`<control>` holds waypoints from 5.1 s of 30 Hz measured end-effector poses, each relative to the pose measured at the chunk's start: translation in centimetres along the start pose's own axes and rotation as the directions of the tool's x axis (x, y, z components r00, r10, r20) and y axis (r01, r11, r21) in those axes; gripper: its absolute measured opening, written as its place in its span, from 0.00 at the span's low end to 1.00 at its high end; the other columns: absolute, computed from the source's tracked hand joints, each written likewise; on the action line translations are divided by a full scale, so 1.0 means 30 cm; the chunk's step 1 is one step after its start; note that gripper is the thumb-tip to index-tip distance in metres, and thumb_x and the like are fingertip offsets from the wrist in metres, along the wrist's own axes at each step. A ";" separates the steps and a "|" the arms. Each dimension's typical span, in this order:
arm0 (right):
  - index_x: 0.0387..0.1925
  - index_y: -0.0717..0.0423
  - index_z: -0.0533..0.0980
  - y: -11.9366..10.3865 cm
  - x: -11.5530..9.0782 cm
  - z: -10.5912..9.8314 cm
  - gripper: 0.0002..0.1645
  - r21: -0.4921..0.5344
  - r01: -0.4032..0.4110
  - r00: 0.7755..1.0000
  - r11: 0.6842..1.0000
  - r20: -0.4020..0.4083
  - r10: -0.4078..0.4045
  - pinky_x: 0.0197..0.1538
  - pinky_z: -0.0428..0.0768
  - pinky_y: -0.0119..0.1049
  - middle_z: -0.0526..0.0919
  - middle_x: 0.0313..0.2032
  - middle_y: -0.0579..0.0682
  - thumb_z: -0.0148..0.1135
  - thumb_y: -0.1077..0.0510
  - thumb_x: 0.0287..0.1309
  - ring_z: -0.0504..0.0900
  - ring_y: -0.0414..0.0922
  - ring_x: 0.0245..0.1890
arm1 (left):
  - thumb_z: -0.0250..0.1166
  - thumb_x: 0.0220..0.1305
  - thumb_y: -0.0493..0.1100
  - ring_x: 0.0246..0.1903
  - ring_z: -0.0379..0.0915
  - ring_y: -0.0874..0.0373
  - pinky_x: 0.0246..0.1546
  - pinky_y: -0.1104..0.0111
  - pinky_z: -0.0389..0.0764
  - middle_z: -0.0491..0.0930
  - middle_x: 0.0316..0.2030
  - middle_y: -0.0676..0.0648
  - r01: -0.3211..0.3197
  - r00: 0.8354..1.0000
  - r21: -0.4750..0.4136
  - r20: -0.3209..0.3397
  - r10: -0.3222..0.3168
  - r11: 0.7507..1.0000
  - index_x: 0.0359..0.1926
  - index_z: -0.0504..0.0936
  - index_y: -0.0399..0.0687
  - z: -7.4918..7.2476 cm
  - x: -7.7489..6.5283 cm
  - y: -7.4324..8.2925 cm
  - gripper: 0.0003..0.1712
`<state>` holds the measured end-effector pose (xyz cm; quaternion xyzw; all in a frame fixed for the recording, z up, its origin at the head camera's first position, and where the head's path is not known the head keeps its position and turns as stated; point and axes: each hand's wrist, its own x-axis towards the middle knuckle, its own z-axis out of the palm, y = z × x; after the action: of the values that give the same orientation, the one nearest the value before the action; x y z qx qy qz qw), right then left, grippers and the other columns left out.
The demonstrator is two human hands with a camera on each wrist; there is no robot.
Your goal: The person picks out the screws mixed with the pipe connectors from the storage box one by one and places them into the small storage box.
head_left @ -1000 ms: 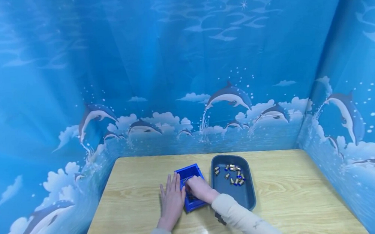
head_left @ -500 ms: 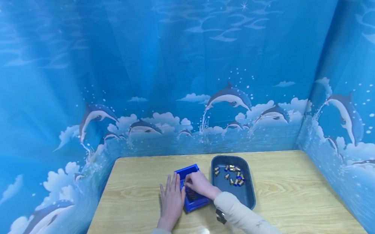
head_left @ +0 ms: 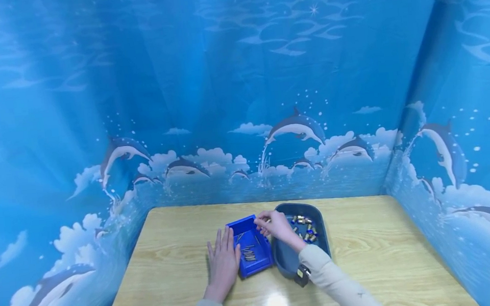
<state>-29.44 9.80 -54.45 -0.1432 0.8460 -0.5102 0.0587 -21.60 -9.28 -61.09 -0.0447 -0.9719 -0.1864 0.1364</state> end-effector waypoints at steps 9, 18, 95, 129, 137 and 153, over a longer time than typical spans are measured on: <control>0.41 0.63 0.84 0.053 -0.015 -0.162 0.10 -0.103 -0.116 0.991 0.988 -0.082 0.108 0.36 0.89 0.48 0.88 0.32 0.59 0.63 0.59 0.69 0.88 0.54 0.29 | 0.52 0.78 0.52 0.76 0.49 0.40 0.72 0.35 0.52 0.57 0.77 0.42 -0.014 1.000 0.026 0.001 0.014 1.000 0.77 0.60 0.41 0.003 0.004 -0.007 0.35; 0.35 0.60 0.86 0.140 -0.036 -0.273 0.06 -0.518 -0.077 0.992 0.852 -0.124 0.015 0.37 0.84 0.44 0.89 0.30 0.51 0.67 0.60 0.64 0.85 0.47 0.29 | 0.53 0.77 0.52 0.76 0.49 0.40 0.73 0.35 0.52 0.57 0.77 0.42 -0.009 1.000 0.031 0.009 0.009 0.999 0.77 0.60 0.41 0.002 0.004 -0.004 0.35; 0.16 0.56 0.76 0.306 -0.016 -0.321 0.17 -0.883 0.203 0.979 0.423 0.188 -0.078 0.30 0.86 0.48 0.81 0.21 0.53 0.67 0.73 0.53 0.83 0.51 0.24 | 0.52 0.78 0.53 0.78 0.46 0.42 0.74 0.36 0.50 0.56 0.78 0.44 0.023 0.999 0.018 0.044 -0.024 1.000 0.78 0.58 0.44 -0.008 0.004 0.007 0.35; 0.34 0.68 0.84 0.286 -0.020 -0.372 0.03 -0.428 0.003 0.990 0.904 0.127 0.057 0.33 0.86 0.37 0.88 0.27 0.53 0.67 0.72 0.55 0.86 0.45 0.26 | 0.50 0.78 0.54 0.78 0.42 0.43 0.74 0.37 0.48 0.54 0.78 0.44 0.050 0.997 0.020 0.063 -0.051 0.999 0.79 0.57 0.44 -0.003 0.006 0.002 0.35; 0.44 0.79 0.80 0.253 -0.018 -0.340 0.11 -0.059 -0.209 0.973 0.976 0.091 0.214 0.42 0.89 0.50 0.88 0.35 0.65 0.63 0.73 0.62 0.89 0.57 0.36 | 0.51 0.79 0.53 0.78 0.43 0.42 0.74 0.36 0.47 0.55 0.78 0.43 0.053 0.997 0.004 0.056 -0.053 0.999 0.78 0.58 0.43 -0.015 0.008 0.007 0.35; 0.46 0.72 0.82 0.119 -0.017 -0.231 0.11 0.004 -0.118 0.986 0.993 0.122 0.117 0.44 0.87 0.56 0.88 0.38 0.65 0.62 0.68 0.66 0.88 0.63 0.41 | 0.51 0.78 0.53 0.79 0.42 0.43 0.75 0.37 0.48 0.54 0.78 0.44 0.048 0.997 0.020 0.056 -0.049 0.999 0.78 0.57 0.44 -0.013 0.001 0.015 0.35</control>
<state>-31.30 17.39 -54.33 -0.1235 0.8450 -0.5008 0.1410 -21.47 -8.99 -60.57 -0.0249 -0.9779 -0.1793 0.1046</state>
